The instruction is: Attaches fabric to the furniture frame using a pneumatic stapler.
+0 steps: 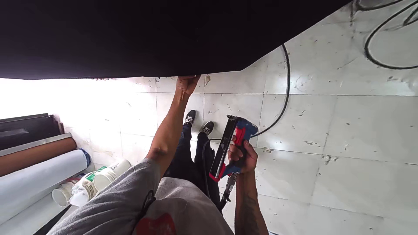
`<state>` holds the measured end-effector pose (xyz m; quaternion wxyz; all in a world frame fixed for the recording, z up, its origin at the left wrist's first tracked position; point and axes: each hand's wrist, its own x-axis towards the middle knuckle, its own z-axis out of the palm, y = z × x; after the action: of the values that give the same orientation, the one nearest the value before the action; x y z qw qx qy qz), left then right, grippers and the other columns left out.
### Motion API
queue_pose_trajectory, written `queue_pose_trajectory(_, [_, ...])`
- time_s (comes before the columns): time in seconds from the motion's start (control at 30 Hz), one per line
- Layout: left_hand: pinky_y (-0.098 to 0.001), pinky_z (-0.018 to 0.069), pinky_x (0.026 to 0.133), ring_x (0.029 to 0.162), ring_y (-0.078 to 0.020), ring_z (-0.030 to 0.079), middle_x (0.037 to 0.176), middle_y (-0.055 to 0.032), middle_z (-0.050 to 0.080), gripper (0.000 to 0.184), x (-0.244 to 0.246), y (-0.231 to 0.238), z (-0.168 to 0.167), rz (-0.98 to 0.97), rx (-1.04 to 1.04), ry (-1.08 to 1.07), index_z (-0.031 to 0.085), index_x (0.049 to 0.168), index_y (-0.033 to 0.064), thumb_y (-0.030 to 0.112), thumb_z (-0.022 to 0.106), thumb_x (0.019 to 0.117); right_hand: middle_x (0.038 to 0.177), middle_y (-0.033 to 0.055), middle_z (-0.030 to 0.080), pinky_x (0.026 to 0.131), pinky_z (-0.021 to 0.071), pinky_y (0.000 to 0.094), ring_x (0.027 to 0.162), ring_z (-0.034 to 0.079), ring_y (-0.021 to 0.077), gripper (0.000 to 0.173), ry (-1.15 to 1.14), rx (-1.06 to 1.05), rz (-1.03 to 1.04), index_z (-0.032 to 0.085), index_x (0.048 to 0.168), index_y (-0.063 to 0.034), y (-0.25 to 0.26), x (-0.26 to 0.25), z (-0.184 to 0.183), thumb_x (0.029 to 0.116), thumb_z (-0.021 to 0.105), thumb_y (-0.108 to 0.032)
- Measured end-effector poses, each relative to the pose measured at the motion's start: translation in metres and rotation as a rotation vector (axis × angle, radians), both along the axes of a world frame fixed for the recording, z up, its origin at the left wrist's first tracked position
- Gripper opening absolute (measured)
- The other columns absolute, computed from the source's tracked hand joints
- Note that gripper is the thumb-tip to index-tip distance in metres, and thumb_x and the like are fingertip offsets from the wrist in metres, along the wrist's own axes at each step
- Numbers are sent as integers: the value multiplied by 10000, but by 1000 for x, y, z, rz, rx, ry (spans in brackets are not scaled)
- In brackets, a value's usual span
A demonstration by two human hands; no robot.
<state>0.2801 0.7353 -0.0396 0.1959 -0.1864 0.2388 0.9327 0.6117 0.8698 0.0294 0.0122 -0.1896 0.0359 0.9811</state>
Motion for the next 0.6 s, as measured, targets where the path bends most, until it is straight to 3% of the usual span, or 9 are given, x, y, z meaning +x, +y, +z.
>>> queue_pose_trajectory(0.1, [-456,586,851,868,-282,687,932,-153,684,184,4,20,6,10,-15,-71,571,1003,65,-66,516,886,1180,166,694,613,604,273,702,703,176,323,80,-61,28,634,1262,-17,2,-20,-1,1011,604,-218])
queue_pose_trajectory(0.23, [-397,583,744,773,-224,631,897,-111,613,236,-3,33,18,40,-243,-222,487,1038,78,-112,416,917,1155,188,699,608,608,294,687,704,198,321,118,-97,24,621,1257,-9,-2,-40,-1,1009,607,-212])
queue_pose_trajectory(0.3, [-410,586,762,832,-233,652,935,-114,630,110,-7,39,22,65,-356,-299,504,1117,82,88,413,1056,1090,164,719,588,605,278,657,700,179,318,114,-119,24,643,1222,-7,-6,-48,-4,1006,615,-239])
queue_pose_trajectory(0.37, [-429,577,778,863,-235,642,949,-108,619,213,-11,49,25,108,-444,-352,505,1149,100,265,378,1107,994,133,728,565,585,256,617,683,155,328,125,-190,24,654,1192,-2,-8,-60,-10,991,626,-260])
queue_pose_trajectory(0.5, [-464,563,795,880,-243,623,961,-102,606,259,-12,60,23,141,-560,-326,499,1177,122,339,375,1110,771,80,719,566,593,253,590,698,148,317,183,-293,-21,680,1130,11,-13,-88,-34,987,627,-267])
queue_pose_trajectory(0.6, [-515,560,864,990,-278,639,1070,-133,628,331,-15,57,19,112,-601,-267,487,1268,115,373,350,1112,747,59,715,565,592,233,581,694,125,291,234,-339,-78,691,1098,1,-19,-119,-62,989,618,-259])
